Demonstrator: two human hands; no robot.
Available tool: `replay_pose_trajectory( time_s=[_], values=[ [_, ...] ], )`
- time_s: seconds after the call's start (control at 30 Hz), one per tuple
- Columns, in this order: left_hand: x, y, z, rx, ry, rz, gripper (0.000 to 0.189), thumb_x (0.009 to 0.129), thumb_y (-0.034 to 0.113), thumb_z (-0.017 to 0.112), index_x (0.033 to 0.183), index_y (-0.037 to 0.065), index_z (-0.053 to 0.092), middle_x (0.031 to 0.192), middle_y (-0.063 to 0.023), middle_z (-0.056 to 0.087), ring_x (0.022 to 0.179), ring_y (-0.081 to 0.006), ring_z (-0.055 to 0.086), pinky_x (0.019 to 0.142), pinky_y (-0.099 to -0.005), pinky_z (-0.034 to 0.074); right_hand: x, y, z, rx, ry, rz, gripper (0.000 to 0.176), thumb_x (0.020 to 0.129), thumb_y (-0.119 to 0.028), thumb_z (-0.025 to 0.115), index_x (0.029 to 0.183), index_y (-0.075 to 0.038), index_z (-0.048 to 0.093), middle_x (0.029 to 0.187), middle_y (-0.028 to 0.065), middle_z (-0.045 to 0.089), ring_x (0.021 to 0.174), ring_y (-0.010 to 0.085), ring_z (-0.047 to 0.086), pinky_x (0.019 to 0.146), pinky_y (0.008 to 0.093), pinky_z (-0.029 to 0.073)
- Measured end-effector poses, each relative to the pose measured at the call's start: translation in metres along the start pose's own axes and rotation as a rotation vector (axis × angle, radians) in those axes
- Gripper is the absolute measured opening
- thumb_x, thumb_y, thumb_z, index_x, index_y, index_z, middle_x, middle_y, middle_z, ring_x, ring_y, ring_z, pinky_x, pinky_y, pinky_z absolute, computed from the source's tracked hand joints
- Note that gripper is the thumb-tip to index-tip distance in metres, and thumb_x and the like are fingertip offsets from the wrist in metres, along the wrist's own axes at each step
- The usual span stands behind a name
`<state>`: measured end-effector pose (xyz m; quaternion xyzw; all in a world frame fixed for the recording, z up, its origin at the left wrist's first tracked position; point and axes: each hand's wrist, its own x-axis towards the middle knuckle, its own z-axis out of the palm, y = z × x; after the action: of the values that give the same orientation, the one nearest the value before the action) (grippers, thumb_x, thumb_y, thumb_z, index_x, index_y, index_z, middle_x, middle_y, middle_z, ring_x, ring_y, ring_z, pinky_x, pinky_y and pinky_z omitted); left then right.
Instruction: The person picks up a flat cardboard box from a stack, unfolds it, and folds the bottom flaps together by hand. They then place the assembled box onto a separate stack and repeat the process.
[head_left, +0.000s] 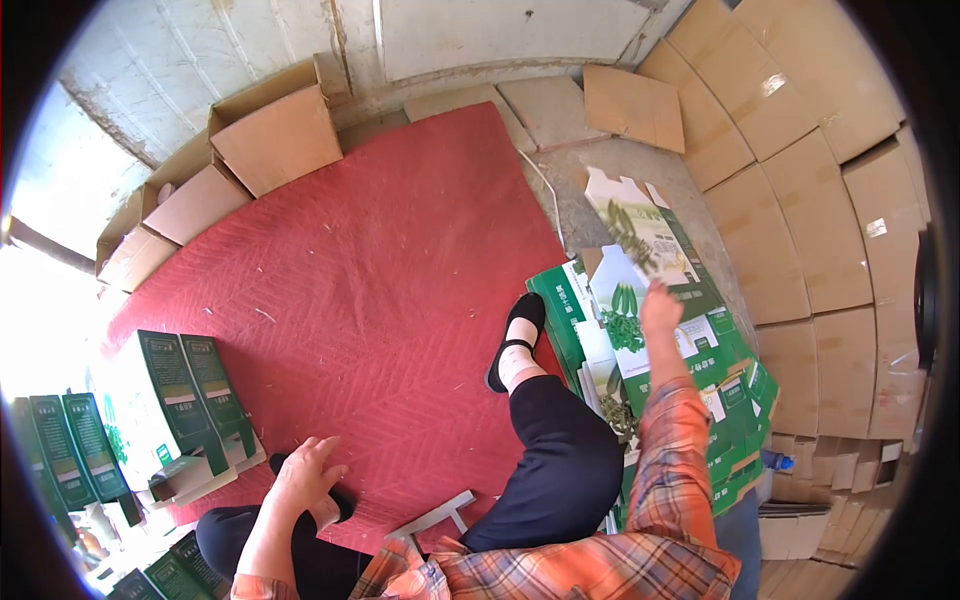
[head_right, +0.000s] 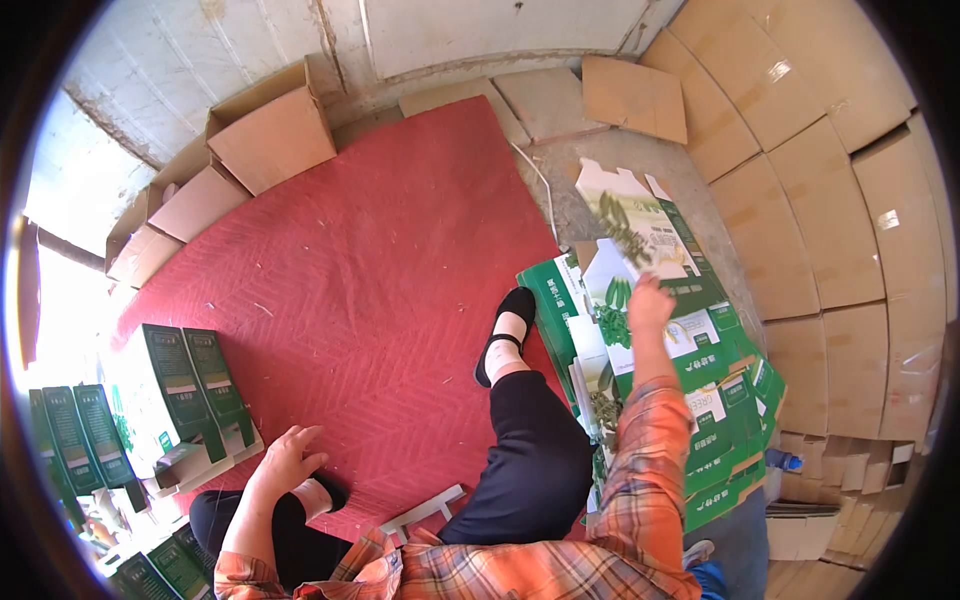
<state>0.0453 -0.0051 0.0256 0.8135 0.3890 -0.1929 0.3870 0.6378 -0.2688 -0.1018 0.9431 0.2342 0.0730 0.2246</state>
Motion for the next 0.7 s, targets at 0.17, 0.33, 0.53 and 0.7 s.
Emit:
replay_pose_trajectory(
  time_s=[0.17, 0.33, 0.53, 0.7],
  values=[
    [-0.011, -0.001, -0.002, 0.016, 0.037, 0.064, 0.053, 0.080, 0.025, 0.070, 0.128, 0.005, 0.056, 0.115, -0.0217, 0.060, 0.107, -0.0387, 0.059, 0.092, -0.0436, 0.048, 0.044, 0.098, -0.180, 0.126, 0.428, 0.031, 0.014, 0.087, -0.010, 0.048, 0.087, -0.009, 0.061, 0.079, 0.0151, 0.069, 0.077, 0.0352, 0.068, 0.065, 0.0468, 0.053],
    [-0.017, 0.000, -0.011, -0.087, 0.120, 0.215, 0.048, 0.080, 0.022, 0.070, 0.123, 0.004, 0.060, 0.107, -0.0208, 0.064, 0.102, -0.0382, 0.062, 0.087, -0.0421, 0.051, -0.027, 0.108, -0.350, 0.354, 0.380, -0.066, 0.013, 0.091, -0.011, 0.052, 0.097, -0.008, 0.063, 0.093, 0.0188, 0.067, 0.089, 0.0371, 0.063, 0.075, 0.0462, 0.049],
    [-0.019, -0.019, -0.020, -0.443, 0.325, 0.186, 0.051, 0.086, 0.022, 0.069, 0.131, 0.003, 0.054, 0.110, -0.0151, 0.066, 0.096, -0.0231, 0.064, 0.083, -0.0363, 0.051, -0.054, 0.117, -0.367, 1.053, 0.264, -0.391, 0.022, 0.094, -0.014, 0.057, 0.112, -0.004, 0.063, 0.090, 0.0091, 0.067, 0.083, 0.0188, 0.063, 0.075, 0.0325, 0.048],
    [-0.034, -0.033, -0.050, -0.972, 0.557, 0.022, 0.061, 0.094, 0.033, 0.061, 0.144, 0.005, 0.039, 0.128, -0.0129, 0.056, 0.112, -0.0204, 0.056, 0.093, -0.0328, 0.045, -0.087, 0.085, -0.378, 1.478, 0.114, -0.528, 0.024, 0.097, -0.015, 0.055, 0.114, 0.000, 0.063, 0.098, 0.0009, 0.067, 0.090, 0.0095, 0.059, 0.081, 0.0260, 0.047]
  ],
)
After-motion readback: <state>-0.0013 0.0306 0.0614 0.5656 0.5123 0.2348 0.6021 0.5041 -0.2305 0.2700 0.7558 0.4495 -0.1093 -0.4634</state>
